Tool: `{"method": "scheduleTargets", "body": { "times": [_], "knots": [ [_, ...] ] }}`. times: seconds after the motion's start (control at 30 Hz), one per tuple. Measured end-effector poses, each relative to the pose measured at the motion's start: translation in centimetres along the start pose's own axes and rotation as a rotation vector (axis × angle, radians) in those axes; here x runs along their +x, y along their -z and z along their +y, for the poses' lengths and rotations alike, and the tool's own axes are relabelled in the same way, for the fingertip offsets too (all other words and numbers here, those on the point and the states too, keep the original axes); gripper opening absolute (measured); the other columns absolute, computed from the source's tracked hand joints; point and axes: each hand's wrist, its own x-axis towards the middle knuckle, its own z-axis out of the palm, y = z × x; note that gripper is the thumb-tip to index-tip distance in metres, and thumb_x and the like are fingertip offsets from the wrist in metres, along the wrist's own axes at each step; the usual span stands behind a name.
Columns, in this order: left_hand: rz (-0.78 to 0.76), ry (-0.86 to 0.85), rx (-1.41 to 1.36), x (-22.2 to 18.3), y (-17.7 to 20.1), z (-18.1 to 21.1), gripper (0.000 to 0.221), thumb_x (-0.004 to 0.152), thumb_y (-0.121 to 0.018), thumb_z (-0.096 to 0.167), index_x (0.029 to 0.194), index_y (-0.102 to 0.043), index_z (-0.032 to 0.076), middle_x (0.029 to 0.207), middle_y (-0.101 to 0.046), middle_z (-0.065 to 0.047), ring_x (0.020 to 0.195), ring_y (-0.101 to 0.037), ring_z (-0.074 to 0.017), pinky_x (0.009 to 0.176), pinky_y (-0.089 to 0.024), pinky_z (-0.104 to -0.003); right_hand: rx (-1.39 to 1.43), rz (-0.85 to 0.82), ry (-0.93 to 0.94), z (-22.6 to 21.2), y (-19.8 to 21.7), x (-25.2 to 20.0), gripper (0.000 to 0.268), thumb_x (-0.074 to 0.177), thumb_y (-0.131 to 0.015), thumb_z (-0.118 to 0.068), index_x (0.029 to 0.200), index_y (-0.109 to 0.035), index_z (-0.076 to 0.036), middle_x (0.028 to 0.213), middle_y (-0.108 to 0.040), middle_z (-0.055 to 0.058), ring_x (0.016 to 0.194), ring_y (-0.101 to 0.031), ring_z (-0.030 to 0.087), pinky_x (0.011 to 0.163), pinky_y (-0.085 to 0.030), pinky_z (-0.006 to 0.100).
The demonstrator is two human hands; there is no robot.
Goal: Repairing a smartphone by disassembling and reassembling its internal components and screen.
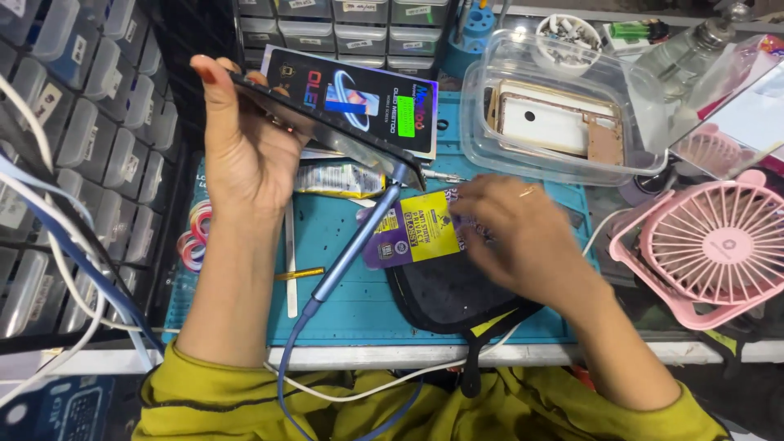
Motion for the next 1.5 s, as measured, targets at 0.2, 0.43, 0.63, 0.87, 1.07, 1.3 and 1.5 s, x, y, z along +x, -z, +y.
{"method": "scheduleTargets", "body": {
  "times": [0.2,0.43,0.63,0.87,1.07,1.3,1.5],
  "knots": [
    [-0.059,-0.004,-0.074,0.6,0.9,0.4,0.025,0.072,-0.091,0.032,0.088,-0.074,0.022,0.091,-0.07,0.01,0.087,-0.07,-0.0059,0.088,-0.064,-0.043,0.045,-0.024,0.246,-4.6,-5.7,3.7,0.018,0.097,-0.068,-0.022,0.114,-0.072,-0.015,0.116,-0.065,0.003,0.103,-0.062,0.029,0.08,-0.045,0.043],
    [-0.105,-0.052,-0.099,0.9,1.6,0.2,0.022,0.078,-0.089,0.029,0.092,-0.074,0.021,0.092,-0.07,0.011,0.089,-0.069,-0.0055,0.089,-0.063,-0.036,0.118,-0.091,0.34,-7.4,-13.1,8.0,0.031,0.097,-0.066,-0.041,0.113,-0.074,-0.015,0.101,-0.065,0.002,0.099,-0.061,0.028,0.075,-0.045,0.043],
    [-0.078,-0.051,-0.104,1.0,1.6,0.0,0.028,0.074,-0.092,0.03,0.094,-0.074,0.024,0.097,-0.072,0.014,0.091,-0.069,-0.005,0.091,-0.064,-0.04,0.038,-0.085,0.307,-7.6,-15.1,7.9,0.013,0.091,-0.068,-0.03,0.099,-0.07,-0.02,0.093,-0.061,0.002,0.089,-0.064,0.027,0.074,-0.044,0.042],
    [-0.093,-0.033,-0.11,0.9,1.4,0.3,0.024,0.075,-0.091,0.032,0.09,-0.074,0.023,0.092,-0.071,0.013,0.088,-0.069,-0.0053,0.086,-0.063,-0.036,0.006,-0.068,0.137,-3.5,-10.6,6.6,0.009,0.094,-0.066,-0.02,0.1,-0.066,-0.014,0.096,-0.065,0.008,0.091,-0.064,0.031,0.074,-0.05,0.047],
    [-0.064,-0.017,-0.05,0.2,0.7,0.3,0.025,0.07,-0.092,0.036,0.084,-0.074,0.026,0.088,-0.072,0.008,0.087,-0.07,-0.0093,0.087,-0.062,-0.041,0.403,0.064,-0.315,1.8,-1.5,0.9,0.013,0.104,-0.059,-0.008,0.116,-0.063,-0.005,0.108,-0.068,0.008,0.098,-0.064,0.021,0.086,-0.051,0.032],
    [-0.016,-0.008,-0.059,0.2,0.7,0.1,0.028,0.069,-0.091,0.036,0.086,-0.072,0.025,0.088,-0.072,0.006,0.084,-0.07,-0.0109,0.085,-0.061,-0.037,0.368,0.197,-0.561,4.4,0.2,-3.1,0.013,0.106,-0.062,-0.004,0.117,-0.069,-0.003,0.106,-0.068,0.004,0.09,-0.059,0.012,0.078,-0.045,0.026],
    [-0.021,-0.002,-0.043,0.0,0.6,0.3,0.028,0.071,-0.09,0.037,0.088,-0.071,0.024,0.089,-0.071,0.005,0.08,-0.07,-0.0149,0.08,-0.06,-0.035,-0.093,-0.006,-0.436,7.5,-1.8,-3.5,0.019,0.099,-0.061,-0.005,0.116,-0.067,-0.01,0.11,-0.068,0.008,0.107,-0.06,0.033,0.087,-0.049,0.046]
  ]
}}
